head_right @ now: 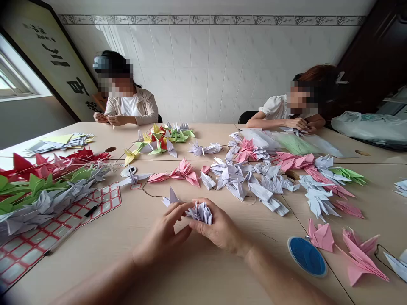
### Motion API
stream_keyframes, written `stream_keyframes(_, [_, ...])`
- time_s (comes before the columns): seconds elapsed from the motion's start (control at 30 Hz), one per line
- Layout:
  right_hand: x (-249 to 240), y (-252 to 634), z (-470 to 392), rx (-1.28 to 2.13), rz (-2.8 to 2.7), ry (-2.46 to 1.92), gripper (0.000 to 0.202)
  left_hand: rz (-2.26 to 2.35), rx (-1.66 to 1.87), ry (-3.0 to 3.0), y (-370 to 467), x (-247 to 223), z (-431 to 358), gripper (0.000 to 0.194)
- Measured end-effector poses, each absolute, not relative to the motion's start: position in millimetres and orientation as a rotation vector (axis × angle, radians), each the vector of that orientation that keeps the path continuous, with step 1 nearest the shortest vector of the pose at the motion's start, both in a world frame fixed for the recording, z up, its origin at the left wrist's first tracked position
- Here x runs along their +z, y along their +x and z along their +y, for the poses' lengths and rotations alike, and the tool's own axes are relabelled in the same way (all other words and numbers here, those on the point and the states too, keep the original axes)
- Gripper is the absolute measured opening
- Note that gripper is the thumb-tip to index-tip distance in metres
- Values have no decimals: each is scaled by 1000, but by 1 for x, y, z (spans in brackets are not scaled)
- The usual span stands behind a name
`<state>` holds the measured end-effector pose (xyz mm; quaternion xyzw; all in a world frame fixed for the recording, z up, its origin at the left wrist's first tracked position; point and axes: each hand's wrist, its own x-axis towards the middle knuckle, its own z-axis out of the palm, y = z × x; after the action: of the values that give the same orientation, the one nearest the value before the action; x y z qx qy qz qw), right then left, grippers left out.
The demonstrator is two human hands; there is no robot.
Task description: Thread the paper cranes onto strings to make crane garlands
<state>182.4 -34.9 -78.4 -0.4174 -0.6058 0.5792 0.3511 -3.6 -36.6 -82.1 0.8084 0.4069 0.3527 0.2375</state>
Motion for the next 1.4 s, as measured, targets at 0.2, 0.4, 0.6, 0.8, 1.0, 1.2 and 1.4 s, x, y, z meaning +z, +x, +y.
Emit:
stream_keyframes(0.2, [-74,183,-36,1543,-1626,-980,56,1047,934,2083,-3,-86,-34,37])
stream_keyframes(0.4, [-74,185,-36,1555,-1576,-1054,59,1084,963,1904,-3,-81,-34,22])
stream_keyframes(0.6, [-78,187,-33,1473,-1509,-1087,52,1088,992,1731,-3,-82,-32,14])
stream_keyframes(0.8, [-77,181,-36,1514,-1648,-1010,70,943,901,1760,1,-79,-35,17])
stream_keyframes(1.0, [-80,181,-32,1277,-1608,-1262,39,1267,1044,1906,-6,-78,-31,17])
stream_keyframes(1.2, [-83,184,-31,1236,-1664,-1315,44,1261,835,2235,-8,-88,-28,36])
stream_keyframes(1.4, [-89,181,-33,1111,-1738,-1292,48,1160,812,2337,-7,-91,-27,19])
